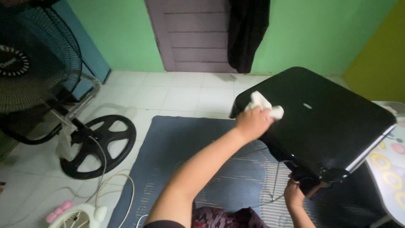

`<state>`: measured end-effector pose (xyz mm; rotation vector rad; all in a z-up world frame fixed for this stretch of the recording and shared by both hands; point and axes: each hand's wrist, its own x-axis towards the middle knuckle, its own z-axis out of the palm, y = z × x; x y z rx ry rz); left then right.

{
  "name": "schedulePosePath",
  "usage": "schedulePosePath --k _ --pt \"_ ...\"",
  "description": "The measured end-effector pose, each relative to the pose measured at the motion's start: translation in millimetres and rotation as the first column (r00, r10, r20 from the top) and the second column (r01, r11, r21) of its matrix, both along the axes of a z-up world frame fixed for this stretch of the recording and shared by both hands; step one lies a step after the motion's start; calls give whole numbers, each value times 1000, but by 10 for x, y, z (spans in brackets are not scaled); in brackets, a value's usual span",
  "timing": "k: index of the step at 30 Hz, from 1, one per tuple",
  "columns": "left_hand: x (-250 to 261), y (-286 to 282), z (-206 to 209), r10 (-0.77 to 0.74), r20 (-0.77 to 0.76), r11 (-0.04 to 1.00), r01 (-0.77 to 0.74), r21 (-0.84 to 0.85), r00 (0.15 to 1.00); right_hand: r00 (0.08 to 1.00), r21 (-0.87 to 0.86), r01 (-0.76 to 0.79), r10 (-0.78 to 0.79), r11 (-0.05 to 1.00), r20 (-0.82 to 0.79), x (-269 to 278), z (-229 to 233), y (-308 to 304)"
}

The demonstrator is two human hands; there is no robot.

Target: Cleaning a black foldable table using a spray and a white cleaning cloth.

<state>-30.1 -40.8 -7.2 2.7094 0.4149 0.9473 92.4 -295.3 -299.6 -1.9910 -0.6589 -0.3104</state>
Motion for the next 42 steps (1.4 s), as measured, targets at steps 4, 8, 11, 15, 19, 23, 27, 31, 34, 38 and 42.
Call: schedulePosePath --k 4,8,11,15,19,23,27,31,34,38,42 --pt "-392 -566 204 -252 18 967 252 28 967 940 -258 183 -92 949 330 -100 237 41" --pt "-453 -326 54 -115 129 993 117 -14 985 949 -136 119 -72 984 308 -116 225 21" --pt "-410 135 -184 170 156 968 -136 -211 973 973 7 89 -88 996 213 -107 140 66" --pt "-162 472 -884 386 293 873 -244 -422 875 969 71 108 -121 992 216 -151 355 34" --pt "-5 -94 -1132 376 432 897 -204 -393 820 992 354 40 5 934 -125 -63 248 171" --pt "-121 -875 -965 286 325 787 -29 -616 901 996 331 7 24 944 -88 297 -350 128" --pt "-206 -1341 -1077 115 392 890 80 -448 913 989 280 -135 147 950 -22 406 -658 361" --pt "-259 -1493 -1087 85 210 841 43 -540 974 949 249 -315 307 916 70 81 -520 1111" --pt "-131 -1750 -1192 125 259 822 47 -568 958 915 214 -402 379 890 139 -162 -235 1479" --pt "282 -1894 -1601 81 316 782 136 -608 945 899 160 -416 379 895 218 -398 239 1461" --pt "640 -1213 -1857 41 367 743 218 -633 929 877 119 -427 379 896 293 -712 772 1490"
